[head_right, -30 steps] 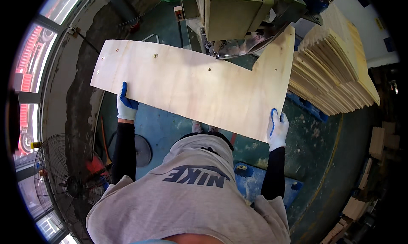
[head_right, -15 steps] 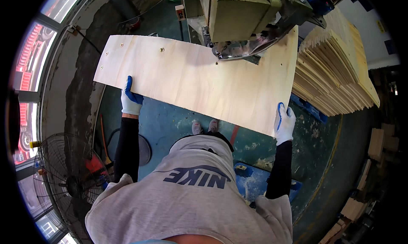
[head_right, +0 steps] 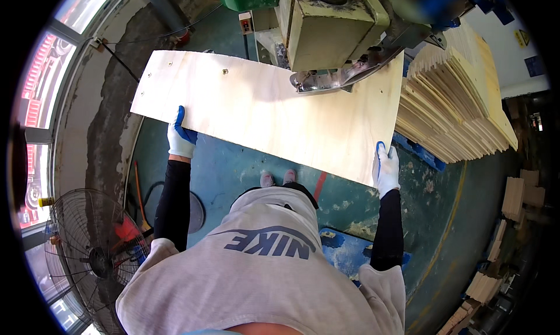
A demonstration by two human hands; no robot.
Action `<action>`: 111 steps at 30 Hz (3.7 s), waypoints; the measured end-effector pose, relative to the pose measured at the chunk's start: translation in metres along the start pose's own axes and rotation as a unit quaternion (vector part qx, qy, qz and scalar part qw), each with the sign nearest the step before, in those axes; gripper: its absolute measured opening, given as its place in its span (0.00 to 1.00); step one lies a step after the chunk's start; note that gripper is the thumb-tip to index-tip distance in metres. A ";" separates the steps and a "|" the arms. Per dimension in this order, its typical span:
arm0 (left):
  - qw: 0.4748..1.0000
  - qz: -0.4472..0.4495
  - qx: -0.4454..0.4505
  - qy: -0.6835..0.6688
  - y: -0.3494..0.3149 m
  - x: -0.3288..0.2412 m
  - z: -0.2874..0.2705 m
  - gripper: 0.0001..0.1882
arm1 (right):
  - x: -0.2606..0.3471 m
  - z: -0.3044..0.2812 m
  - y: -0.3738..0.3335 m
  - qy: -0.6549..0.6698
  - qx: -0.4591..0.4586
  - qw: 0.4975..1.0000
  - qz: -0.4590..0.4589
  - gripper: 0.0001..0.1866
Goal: The person picks up L-shaped wooden boards from a pallet and places them individually into a machine to install metal rivets. The person then stacks the finished boards onto a separate pallet and occasionally reaches into a hopper to adjust the supply of metal rivets.
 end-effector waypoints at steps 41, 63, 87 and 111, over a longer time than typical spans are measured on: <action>0.997 -0.062 -0.005 -0.046 -0.104 0.042 -0.009 0.14 | -0.006 0.063 -0.052 0.135 0.018 0.990 -0.045 0.16; 0.992 0.069 -0.106 0.007 -0.084 -0.009 -0.058 0.28 | 0.000 0.219 -0.065 0.074 0.066 0.994 -0.049 0.16; 0.992 0.056 -0.105 -0.048 -0.110 0.057 0.018 0.26 | 0.018 0.236 -0.082 0.073 0.029 0.995 -0.069 0.22; 0.948 0.094 -0.133 0.274 -0.140 -0.166 -0.123 0.21 | 0.030 0.292 -0.105 0.313 0.140 0.936 0.081 0.17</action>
Point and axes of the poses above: each hand's wrist, its own y-axis towards the middle knuckle, its own z-axis out of the palm, x = y × z, the point moved 9 cm from there along y, towards the middle knuckle, and after that the axes turned 14 degrees about -z, right-handed, at the moved point
